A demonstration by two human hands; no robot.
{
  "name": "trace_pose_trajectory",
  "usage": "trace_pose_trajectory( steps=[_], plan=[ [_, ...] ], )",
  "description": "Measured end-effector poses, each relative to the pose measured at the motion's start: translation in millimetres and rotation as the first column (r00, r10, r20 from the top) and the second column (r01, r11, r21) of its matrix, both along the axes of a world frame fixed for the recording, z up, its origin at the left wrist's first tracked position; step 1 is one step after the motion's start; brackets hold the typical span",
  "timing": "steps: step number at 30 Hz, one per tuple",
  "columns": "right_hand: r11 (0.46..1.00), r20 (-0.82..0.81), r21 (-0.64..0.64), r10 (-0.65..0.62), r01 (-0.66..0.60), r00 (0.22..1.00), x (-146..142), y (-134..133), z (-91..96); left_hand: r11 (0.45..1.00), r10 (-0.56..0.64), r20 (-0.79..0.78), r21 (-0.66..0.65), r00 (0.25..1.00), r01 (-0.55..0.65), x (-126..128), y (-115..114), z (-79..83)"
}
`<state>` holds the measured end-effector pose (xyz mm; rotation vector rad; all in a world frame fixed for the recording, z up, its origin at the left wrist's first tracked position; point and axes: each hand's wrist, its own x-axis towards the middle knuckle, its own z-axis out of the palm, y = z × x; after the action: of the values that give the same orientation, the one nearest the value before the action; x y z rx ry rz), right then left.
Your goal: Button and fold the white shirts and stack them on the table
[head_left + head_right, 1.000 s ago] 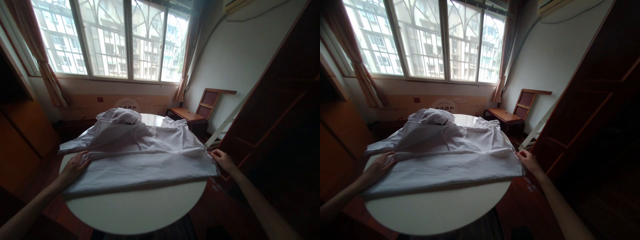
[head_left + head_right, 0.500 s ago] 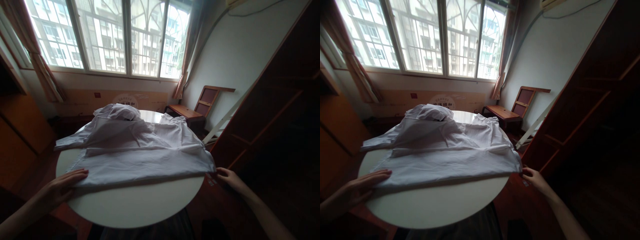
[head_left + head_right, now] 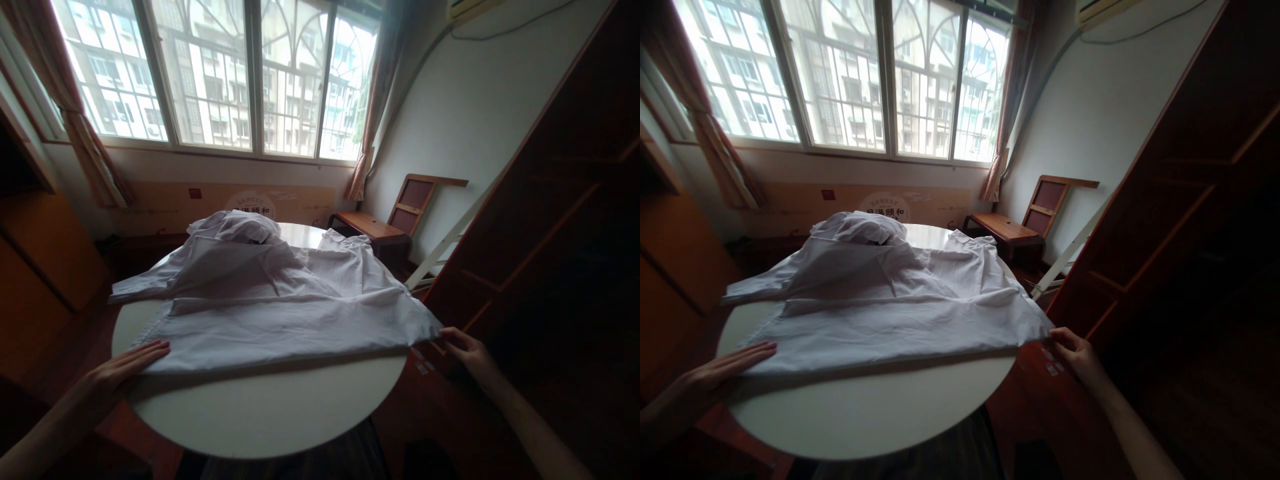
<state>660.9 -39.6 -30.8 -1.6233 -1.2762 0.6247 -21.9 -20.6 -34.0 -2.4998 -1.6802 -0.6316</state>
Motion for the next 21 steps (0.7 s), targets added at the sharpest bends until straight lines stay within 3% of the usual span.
trace_pose_trajectory(
  steps=[3, 8, 9, 11, 13, 15, 18, 21],
  plan=[
    [0.992, 0.099, -0.020, 0.127, -0.126, 0.987, 6, 1, 9.9, 0.995, -0.077, 0.055, -0.057, 0.996, 0.080, -7, 2, -2.7],
    [0.939, 0.324, -0.189, 0.336, -0.287, 0.884, 18, 12, 24.5, 0.997, -0.062, 0.006, -0.053, 0.998, 0.062, -14, 4, -3.2],
    [0.944, 0.368, -0.198, 0.322, -0.265, 0.872, 19, 15, 25.9, 0.997, -0.058, -0.016, -0.043, 0.998, 0.057, -14, 4, -0.8],
    [0.984, 0.475, -0.098, 0.177, -0.148, 0.862, 15, 21, 28.2, 0.998, -0.059, -0.056, -0.024, 0.997, 0.058, -9, 3, 6.2],
    [0.995, 0.544, 0.097, -0.038, -0.017, 0.838, -1, 28, 31.6, 0.997, -0.075, -0.074, -0.022, 0.994, 0.074, 2, 6, 13.8],
    [0.971, 0.558, 0.239, -0.148, 0.013, 0.817, -28, 35, 35.8, 0.996, -0.083, -0.072, -0.020, 0.994, 0.081, 19, 13, 18.5],
    [0.950, 0.597, 0.264, -0.027, -0.165, 0.802, -81, 46, 38.4, 0.998, -0.056, -0.072, 0.002, 0.996, 0.056, 48, 34, 15.7],
    [0.913, 0.710, 0.118, 0.198, -0.391, 0.676, -118, 57, 29.6, 1.000, 0.008, -0.097, -0.023, 0.995, -0.011, 62, 57, 4.2]
  ],
)
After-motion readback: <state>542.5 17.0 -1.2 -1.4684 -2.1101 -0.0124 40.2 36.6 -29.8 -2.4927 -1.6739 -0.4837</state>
